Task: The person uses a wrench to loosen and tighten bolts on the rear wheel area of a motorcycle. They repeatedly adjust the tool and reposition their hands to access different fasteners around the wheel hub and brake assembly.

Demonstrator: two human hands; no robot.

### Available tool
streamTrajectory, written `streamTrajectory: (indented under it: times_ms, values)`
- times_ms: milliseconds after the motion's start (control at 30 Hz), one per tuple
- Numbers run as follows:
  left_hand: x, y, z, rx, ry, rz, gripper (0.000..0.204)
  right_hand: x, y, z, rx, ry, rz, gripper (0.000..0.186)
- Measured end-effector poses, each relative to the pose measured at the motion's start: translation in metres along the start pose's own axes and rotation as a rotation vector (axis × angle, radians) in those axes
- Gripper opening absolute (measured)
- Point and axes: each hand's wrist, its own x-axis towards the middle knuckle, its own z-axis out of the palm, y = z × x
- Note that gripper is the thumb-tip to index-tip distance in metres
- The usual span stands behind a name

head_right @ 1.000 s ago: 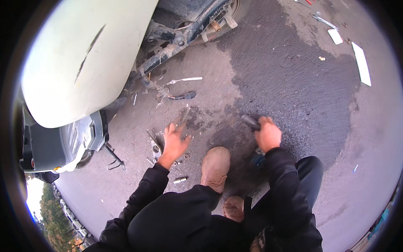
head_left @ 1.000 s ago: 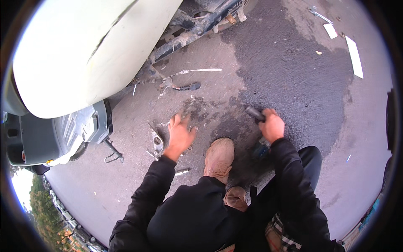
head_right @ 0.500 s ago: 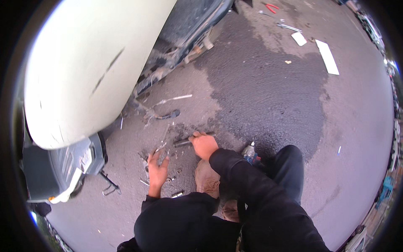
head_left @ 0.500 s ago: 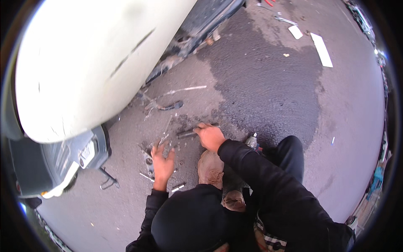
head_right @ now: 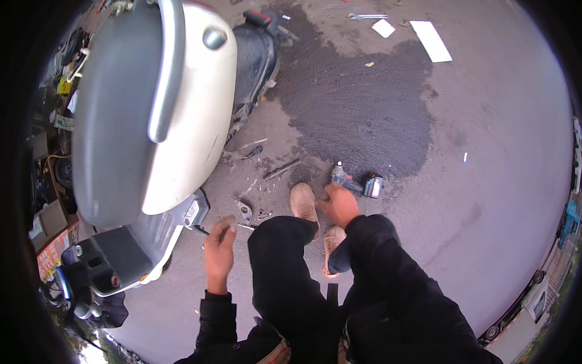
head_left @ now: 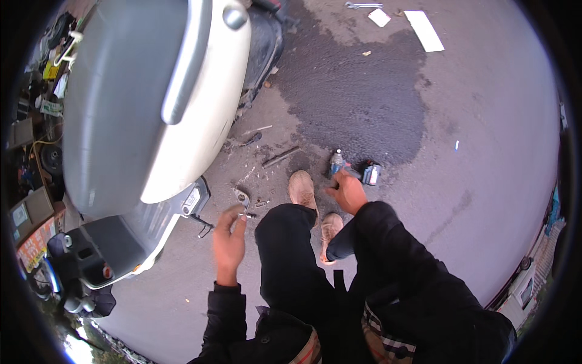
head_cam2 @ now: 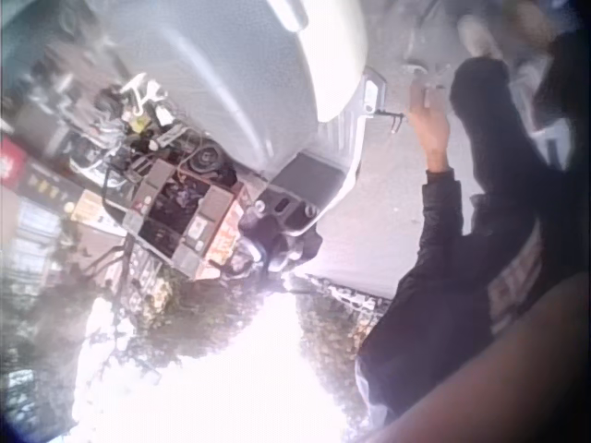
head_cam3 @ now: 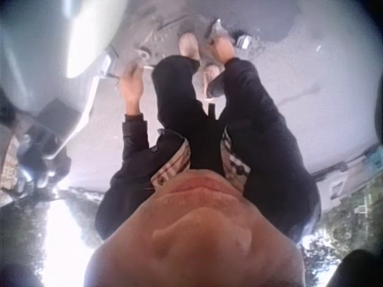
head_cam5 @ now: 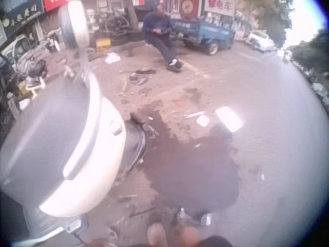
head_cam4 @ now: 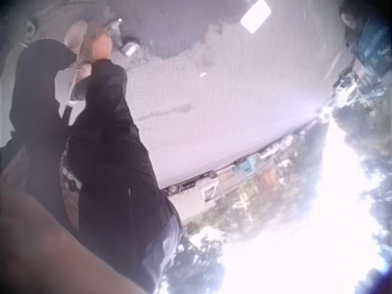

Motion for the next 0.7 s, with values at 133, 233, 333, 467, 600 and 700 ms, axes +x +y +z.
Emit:
streamTrajectory:
  times_ms: [133,233,333,467,600,700]
  values:
    - [-0.077,0.090,-0.026,-0.030,-0.052,-0.139,0.026,-0.083,-0.055,-0.099,0.135,0.179,0.002,0.030]
    - [-0.114,0.157,-0.052,-0.155,-0.054,-0.116,0.025,-0.132,-0.079,-0.182,0.202,0.265,0.115,0.023]
    - [-0.128,0.217,-0.076,-0.282,-0.030,-0.068,0.025,-0.163,-0.079,-0.262,0.009,0.441,0.250,0.026]
    - [-0.100,0.291,-0.114,-0.051,0.021,0.031,0.027,-0.185,-0.065,-0.354,0.263,0.649,0.518,0.046]
    - [-0.047,0.363,-0.132,-0.071,0.137,0.175,0.029,-0.202,-0.045,-0.414,0.261,0.763,0.521,0.056]
    - [-0.001,0.417,-0.130,-0.174,0.312,0.222,0.037,-0.190,-0.014,-0.440,0.302,0.766,0.647,0.054]
